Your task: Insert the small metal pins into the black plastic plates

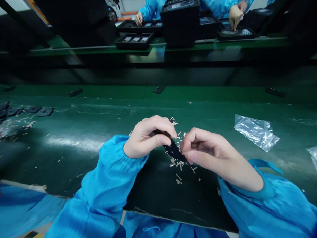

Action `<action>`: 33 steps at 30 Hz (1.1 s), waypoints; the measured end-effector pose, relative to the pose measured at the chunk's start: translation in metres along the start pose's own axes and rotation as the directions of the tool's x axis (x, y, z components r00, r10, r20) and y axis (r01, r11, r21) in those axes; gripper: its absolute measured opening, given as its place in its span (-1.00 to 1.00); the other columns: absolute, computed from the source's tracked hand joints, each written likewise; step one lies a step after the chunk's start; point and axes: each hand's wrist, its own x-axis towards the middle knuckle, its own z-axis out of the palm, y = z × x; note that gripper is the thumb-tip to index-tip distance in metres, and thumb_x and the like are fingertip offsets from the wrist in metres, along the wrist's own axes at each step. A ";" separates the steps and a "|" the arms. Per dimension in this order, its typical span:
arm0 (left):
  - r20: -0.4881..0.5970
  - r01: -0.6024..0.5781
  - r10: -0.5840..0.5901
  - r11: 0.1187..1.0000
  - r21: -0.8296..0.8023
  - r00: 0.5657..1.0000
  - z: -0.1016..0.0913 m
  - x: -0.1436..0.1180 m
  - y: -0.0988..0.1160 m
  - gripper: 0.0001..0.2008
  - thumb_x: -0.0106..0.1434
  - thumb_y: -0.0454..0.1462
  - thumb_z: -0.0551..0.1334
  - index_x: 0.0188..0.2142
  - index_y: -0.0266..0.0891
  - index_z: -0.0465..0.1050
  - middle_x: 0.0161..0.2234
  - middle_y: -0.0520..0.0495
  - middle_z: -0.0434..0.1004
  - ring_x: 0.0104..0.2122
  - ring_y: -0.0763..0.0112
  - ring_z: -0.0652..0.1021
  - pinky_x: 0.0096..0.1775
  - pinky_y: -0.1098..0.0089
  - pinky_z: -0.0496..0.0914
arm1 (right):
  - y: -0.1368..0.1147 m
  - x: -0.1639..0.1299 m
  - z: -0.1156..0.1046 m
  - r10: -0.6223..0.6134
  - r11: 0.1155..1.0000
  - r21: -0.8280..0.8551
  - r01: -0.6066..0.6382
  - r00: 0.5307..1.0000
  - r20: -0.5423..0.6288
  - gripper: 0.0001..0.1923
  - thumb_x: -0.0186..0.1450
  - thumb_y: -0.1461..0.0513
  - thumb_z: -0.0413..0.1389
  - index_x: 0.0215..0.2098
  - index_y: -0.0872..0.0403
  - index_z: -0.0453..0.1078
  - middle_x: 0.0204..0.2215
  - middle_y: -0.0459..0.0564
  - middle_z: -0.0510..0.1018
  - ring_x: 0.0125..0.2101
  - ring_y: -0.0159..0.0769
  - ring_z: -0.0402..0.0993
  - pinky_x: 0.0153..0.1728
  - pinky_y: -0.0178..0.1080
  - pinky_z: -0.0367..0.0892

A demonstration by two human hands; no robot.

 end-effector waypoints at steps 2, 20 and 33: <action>-0.037 0.066 -0.067 0.998 -0.024 0.997 0.003 -0.001 -0.002 -0.75 0.12 -0.05 0.21 -0.38 -0.18 0.39 -0.46 -0.05 0.41 -0.57 0.49 0.41 -0.52 0.40 0.32 | 0.001 0.001 0.000 -0.005 1.000 0.027 0.005 1.000 0.029 -0.87 0.24 0.23 0.03 -0.46 0.09 0.22 -0.53 -0.12 0.28 -0.53 -0.46 0.19 -0.55 -0.38 0.16; 0.089 0.530 -0.588 0.641 -0.555 0.804 0.036 0.005 0.021 -0.58 0.02 -0.28 0.35 -0.25 -0.18 0.12 -0.51 0.13 0.41 -0.63 0.57 0.48 -0.59 0.57 0.37 | 0.008 0.002 0.006 -0.076 0.921 0.363 0.142 0.979 -0.190 -0.85 0.25 0.26 0.05 -0.48 0.09 0.23 -0.54 -0.16 0.29 -0.50 -0.48 0.29 -0.46 -0.38 0.24; 0.050 0.519 -0.662 0.536 -0.666 0.748 0.048 0.002 0.028 -0.60 0.01 -0.22 0.35 -0.32 -0.24 0.13 -0.51 0.12 0.40 -0.69 0.62 0.45 -0.67 0.65 0.22 | 0.014 0.000 0.011 -0.161 0.953 0.219 0.210 0.962 -0.222 -0.83 0.30 0.15 0.00 -0.41 0.05 0.16 -0.46 -0.14 0.31 -0.53 -0.47 0.33 -0.50 -0.37 0.29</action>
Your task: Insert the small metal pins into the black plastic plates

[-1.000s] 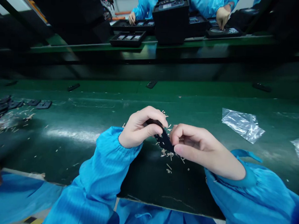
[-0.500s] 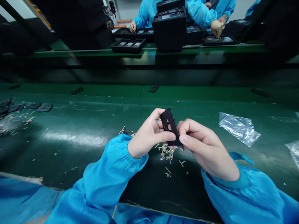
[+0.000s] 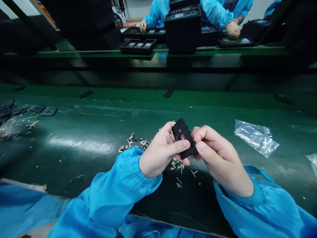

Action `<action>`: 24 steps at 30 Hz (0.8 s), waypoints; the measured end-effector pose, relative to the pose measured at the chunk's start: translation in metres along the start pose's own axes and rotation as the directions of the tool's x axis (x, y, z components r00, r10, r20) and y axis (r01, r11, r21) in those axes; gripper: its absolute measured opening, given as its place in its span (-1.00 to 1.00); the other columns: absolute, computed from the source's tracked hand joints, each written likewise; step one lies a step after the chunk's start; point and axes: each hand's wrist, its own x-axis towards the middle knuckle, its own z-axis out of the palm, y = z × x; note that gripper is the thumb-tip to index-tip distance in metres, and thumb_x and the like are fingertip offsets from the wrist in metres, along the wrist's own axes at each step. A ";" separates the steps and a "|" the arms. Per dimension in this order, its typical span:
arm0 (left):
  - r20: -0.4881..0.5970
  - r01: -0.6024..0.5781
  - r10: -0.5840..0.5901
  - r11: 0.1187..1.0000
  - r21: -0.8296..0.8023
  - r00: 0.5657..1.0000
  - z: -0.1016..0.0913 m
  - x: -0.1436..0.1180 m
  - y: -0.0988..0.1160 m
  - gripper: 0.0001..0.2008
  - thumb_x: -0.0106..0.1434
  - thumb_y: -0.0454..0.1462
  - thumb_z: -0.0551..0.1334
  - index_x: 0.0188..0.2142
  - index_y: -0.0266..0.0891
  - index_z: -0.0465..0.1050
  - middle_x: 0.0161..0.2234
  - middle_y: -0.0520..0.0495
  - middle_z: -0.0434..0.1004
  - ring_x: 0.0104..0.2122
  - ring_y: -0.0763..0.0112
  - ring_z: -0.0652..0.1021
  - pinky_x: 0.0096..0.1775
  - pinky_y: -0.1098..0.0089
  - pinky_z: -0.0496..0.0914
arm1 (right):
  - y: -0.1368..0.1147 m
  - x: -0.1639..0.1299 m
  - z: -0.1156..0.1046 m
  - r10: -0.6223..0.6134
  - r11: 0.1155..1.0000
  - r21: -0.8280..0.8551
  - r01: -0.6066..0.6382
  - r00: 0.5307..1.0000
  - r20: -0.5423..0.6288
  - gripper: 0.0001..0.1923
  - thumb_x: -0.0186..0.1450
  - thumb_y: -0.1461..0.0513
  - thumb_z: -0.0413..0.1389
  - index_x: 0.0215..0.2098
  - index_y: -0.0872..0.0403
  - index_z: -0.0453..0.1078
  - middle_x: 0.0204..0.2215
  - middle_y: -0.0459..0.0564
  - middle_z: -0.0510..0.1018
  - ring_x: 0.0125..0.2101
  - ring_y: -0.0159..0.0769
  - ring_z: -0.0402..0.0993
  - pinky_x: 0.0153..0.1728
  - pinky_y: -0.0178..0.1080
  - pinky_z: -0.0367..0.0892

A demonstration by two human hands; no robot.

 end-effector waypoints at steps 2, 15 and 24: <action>-0.015 0.011 -0.011 1.000 -0.020 1.000 0.002 -0.003 -0.001 -0.63 0.03 -0.23 0.34 -0.32 -0.25 0.14 -0.53 0.13 0.39 -0.68 0.63 0.45 -0.66 0.66 0.22 | 0.001 -0.001 0.000 -0.040 0.998 -0.053 0.040 0.999 -0.003 -0.84 0.32 0.16 -0.02 -0.39 0.04 0.15 -0.45 -0.15 0.28 -0.53 -0.49 0.30 -0.51 -0.38 0.26; -0.077 0.055 -0.067 0.988 -0.148 0.995 0.007 -0.006 -0.009 -0.72 0.10 -0.22 0.28 -0.35 -0.30 0.18 -0.54 0.11 0.37 -0.65 0.68 0.44 -0.60 0.68 0.23 | 0.019 0.000 0.001 -0.452 0.655 -0.688 0.311 0.892 -0.027 -0.95 0.32 0.30 -0.13 -0.28 0.04 0.12 -0.41 -0.08 0.22 -0.45 -0.38 0.21 -0.47 -0.28 0.15; -0.190 -0.263 0.306 0.939 0.220 0.933 -0.001 0.004 -0.007 -0.62 0.02 -0.34 0.31 -0.32 -0.21 0.08 -0.49 0.15 0.32 -0.55 0.57 0.45 -0.58 0.53 0.44 | 0.015 0.006 -0.008 -0.296 0.764 -0.602 0.232 0.955 -0.007 -0.74 0.36 0.25 -0.15 -0.50 0.07 0.17 -0.56 -0.14 0.22 -0.54 -0.43 0.18 -0.51 -0.33 0.12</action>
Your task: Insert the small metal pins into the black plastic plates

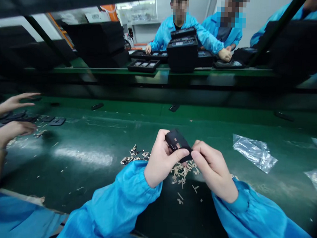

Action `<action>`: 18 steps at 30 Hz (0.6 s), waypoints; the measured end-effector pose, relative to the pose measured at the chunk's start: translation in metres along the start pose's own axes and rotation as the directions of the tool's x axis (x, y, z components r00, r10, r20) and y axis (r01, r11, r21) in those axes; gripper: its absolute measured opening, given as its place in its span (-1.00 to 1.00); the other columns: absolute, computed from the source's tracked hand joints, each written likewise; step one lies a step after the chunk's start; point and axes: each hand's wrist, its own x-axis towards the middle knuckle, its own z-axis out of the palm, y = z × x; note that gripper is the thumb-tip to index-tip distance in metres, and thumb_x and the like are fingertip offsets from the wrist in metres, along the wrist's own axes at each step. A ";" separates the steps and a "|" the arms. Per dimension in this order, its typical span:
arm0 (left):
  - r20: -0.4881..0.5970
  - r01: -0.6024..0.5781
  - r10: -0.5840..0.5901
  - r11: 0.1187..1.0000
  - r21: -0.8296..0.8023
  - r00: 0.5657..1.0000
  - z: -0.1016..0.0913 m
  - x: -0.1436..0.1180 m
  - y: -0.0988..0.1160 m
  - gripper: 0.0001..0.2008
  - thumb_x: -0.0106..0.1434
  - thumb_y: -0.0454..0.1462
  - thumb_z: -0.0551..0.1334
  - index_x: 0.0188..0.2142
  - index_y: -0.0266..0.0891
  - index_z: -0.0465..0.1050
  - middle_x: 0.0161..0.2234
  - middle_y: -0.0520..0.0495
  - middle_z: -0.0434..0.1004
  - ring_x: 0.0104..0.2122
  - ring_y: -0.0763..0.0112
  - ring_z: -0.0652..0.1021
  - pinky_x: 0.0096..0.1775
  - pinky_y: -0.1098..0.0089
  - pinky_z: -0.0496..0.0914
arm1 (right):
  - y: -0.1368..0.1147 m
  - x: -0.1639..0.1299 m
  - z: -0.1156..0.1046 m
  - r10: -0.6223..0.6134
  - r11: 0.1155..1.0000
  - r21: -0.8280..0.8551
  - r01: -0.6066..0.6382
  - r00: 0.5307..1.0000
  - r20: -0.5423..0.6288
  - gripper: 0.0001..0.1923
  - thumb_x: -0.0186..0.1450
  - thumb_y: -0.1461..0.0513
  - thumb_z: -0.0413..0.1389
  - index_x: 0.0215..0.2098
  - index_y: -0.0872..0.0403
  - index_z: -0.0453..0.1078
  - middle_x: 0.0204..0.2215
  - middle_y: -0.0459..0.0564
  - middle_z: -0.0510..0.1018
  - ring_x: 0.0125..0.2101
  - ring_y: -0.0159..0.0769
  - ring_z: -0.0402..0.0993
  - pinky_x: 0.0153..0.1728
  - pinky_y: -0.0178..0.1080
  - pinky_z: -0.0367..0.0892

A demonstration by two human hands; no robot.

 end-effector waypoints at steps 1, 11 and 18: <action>-0.001 -0.014 0.014 0.999 0.036 1.000 -0.001 0.000 -0.001 -0.63 0.02 -0.34 0.31 -0.31 -0.21 0.08 -0.50 0.15 0.32 -0.54 0.57 0.44 -0.57 0.52 0.45 | 0.001 0.001 0.000 -0.013 1.000 -0.028 0.014 1.000 0.020 -0.73 0.35 0.26 -0.13 -0.52 0.07 0.16 -0.57 -0.14 0.22 -0.55 -0.43 0.18 -0.52 -0.33 0.11; -0.105 0.060 0.150 0.282 0.958 0.983 -0.076 0.121 -0.023 -0.55 0.15 -0.33 0.19 0.02 -0.17 0.08 -0.21 -0.07 0.44 -0.23 0.30 0.52 -0.24 0.32 0.45 | 0.028 0.015 0.005 0.253 0.942 -0.254 -0.221 0.962 0.102 -0.79 0.32 0.11 -0.12 -0.38 0.04 0.19 -0.59 -0.17 0.31 -0.54 -0.38 0.24 -0.48 -0.32 0.15; -0.202 0.212 0.156 -0.047 0.976 0.967 -0.125 0.201 -0.028 -0.66 0.25 -0.22 0.12 0.00 -0.30 0.25 -0.04 -0.16 0.33 -0.10 0.26 0.43 -0.10 0.12 0.37 | 0.023 0.014 0.000 0.155 0.937 -0.333 -0.104 0.979 0.129 -0.74 0.32 0.15 -0.10 -0.50 0.06 0.20 -0.58 -0.15 0.30 -0.55 -0.40 0.24 -0.50 -0.33 0.15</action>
